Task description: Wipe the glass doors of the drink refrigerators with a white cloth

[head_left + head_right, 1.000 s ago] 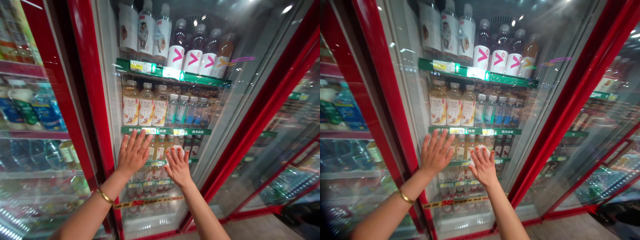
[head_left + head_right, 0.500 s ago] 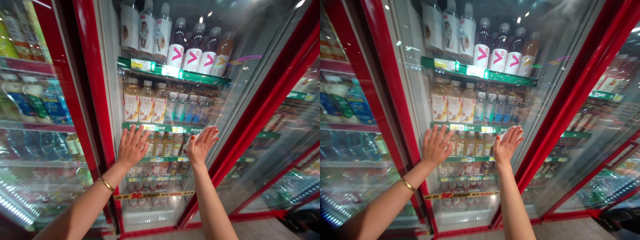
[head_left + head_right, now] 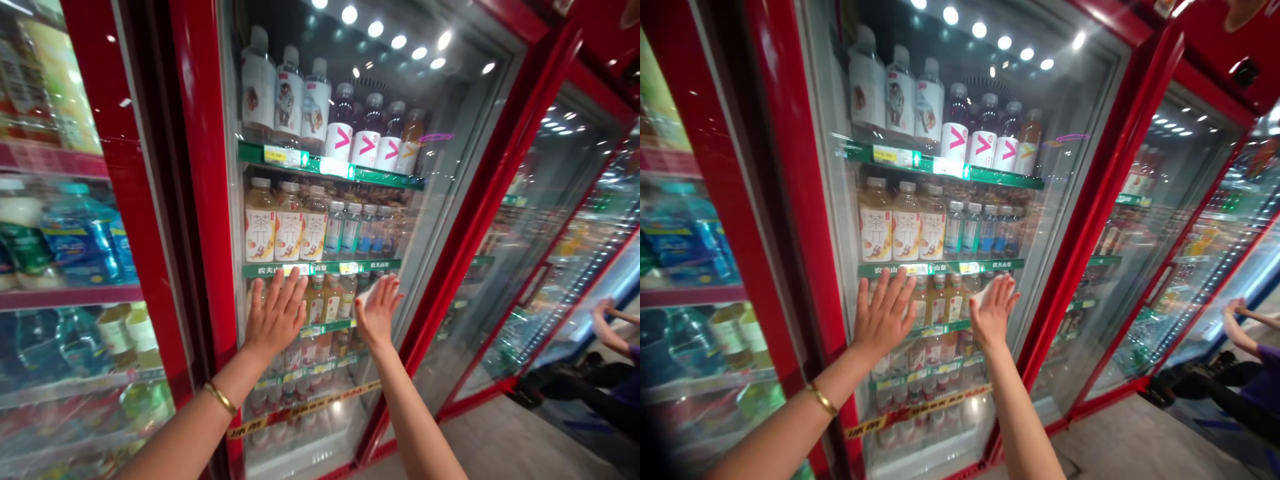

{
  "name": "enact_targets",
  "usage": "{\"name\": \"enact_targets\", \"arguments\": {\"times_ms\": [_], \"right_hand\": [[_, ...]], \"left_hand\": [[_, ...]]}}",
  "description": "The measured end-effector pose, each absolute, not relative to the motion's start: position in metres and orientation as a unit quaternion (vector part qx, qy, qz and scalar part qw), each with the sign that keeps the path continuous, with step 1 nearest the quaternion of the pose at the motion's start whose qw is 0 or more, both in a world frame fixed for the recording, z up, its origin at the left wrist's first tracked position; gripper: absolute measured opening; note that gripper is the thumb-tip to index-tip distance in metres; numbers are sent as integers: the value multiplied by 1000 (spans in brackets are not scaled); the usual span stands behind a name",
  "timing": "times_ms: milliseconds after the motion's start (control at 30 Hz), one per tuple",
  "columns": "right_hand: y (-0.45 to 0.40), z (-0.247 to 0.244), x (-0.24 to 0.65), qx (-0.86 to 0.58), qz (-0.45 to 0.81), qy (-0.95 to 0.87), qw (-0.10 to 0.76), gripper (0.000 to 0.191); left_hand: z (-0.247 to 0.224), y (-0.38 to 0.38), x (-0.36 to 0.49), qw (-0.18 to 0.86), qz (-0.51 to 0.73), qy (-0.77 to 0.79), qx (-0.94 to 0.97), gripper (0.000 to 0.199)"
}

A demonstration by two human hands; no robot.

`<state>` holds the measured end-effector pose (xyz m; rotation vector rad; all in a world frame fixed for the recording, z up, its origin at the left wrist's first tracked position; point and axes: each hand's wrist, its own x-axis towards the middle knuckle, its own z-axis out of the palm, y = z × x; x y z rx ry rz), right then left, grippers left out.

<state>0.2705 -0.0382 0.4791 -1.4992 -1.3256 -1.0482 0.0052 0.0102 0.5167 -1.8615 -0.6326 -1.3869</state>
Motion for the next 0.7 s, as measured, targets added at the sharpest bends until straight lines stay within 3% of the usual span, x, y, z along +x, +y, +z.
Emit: {"name": "enact_targets", "arguments": {"times_ms": [100, 167, 333, 433, 533, 633, 700], "right_hand": [[-20, 528, 277, -633, -409, -449, 480, 83], [-5, 544, 250, -628, -409, -468, 468, 83], [-13, 492, 200, -539, -443, -628, 344, 83], [-31, 480, 241, -609, -388, -541, 431, 81], [-28, 520, 280, -653, -356, -431, 512, 79], [-11, 561, 262, -655, -363, -412, 519, 80], [-1, 561, 228, -639, -384, -474, 469, 80]], "left_hand": [[518, 10, 5, 358, -540, -241, -722, 79], [518, 10, 4, 349, -546, -235, -725, 80], [516, 9, 1, 328, -554, -226, -731, 78], [514, 10, 0, 327, -542, -233, -738, 79], [513, 12, 0, 325, -544, -230, -739, 79], [513, 12, 0, 320, -547, -228, -739, 79], [514, 11, -1, 313, -544, -228, -745, 80]]}}
